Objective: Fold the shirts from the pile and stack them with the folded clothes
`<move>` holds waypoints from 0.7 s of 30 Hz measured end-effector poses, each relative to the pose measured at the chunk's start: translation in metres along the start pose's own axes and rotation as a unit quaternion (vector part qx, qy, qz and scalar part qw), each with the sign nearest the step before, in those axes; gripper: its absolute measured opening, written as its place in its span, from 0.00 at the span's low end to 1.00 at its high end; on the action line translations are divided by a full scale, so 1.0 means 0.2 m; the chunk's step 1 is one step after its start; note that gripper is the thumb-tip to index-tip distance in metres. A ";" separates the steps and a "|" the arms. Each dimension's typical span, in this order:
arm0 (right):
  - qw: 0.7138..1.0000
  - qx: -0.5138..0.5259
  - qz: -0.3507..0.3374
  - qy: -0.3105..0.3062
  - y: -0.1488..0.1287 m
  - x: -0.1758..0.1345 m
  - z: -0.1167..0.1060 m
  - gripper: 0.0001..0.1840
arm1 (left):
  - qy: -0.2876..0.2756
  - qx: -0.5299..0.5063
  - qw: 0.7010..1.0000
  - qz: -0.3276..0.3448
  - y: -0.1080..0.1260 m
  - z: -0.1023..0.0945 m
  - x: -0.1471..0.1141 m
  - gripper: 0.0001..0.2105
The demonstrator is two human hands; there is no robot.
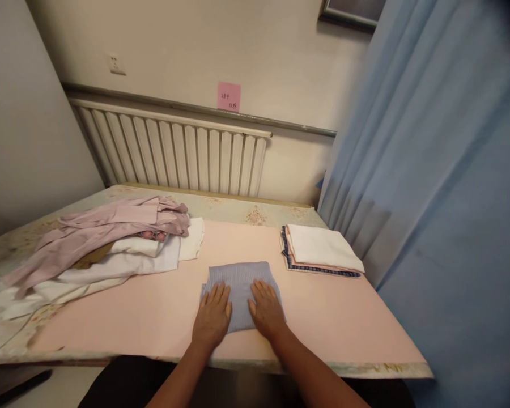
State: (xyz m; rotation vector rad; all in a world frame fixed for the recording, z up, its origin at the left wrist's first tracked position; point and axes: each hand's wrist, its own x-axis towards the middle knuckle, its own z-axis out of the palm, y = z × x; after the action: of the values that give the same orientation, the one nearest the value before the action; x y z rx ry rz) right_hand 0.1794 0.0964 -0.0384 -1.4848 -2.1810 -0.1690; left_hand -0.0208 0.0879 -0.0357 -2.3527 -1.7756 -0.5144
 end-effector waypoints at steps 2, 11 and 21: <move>1.000 -0.003 0.024 -0.005 0.03 0.01 0.00 0.23 | -0.003 -0.002 1.000 0.000 0.00 0.00 0.00 0.23; 1.000 -0.011 -0.004 -0.002 -0.03 0.19 0.00 0.24 | 0.006 0.000 1.000 -0.001 -0.01 0.01 0.00 0.23; 0.999 -0.004 0.012 -0.036 0.13 0.28 0.08 0.24 | 0.006 -0.010 1.000 -0.001 -0.01 0.00 -0.01 0.23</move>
State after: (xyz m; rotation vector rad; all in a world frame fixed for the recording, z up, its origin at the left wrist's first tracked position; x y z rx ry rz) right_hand 0.1809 0.1590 -0.0316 -1.5436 -2.2195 -0.1189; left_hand -0.0230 0.0867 -0.0368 -2.3550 -1.7769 -0.5471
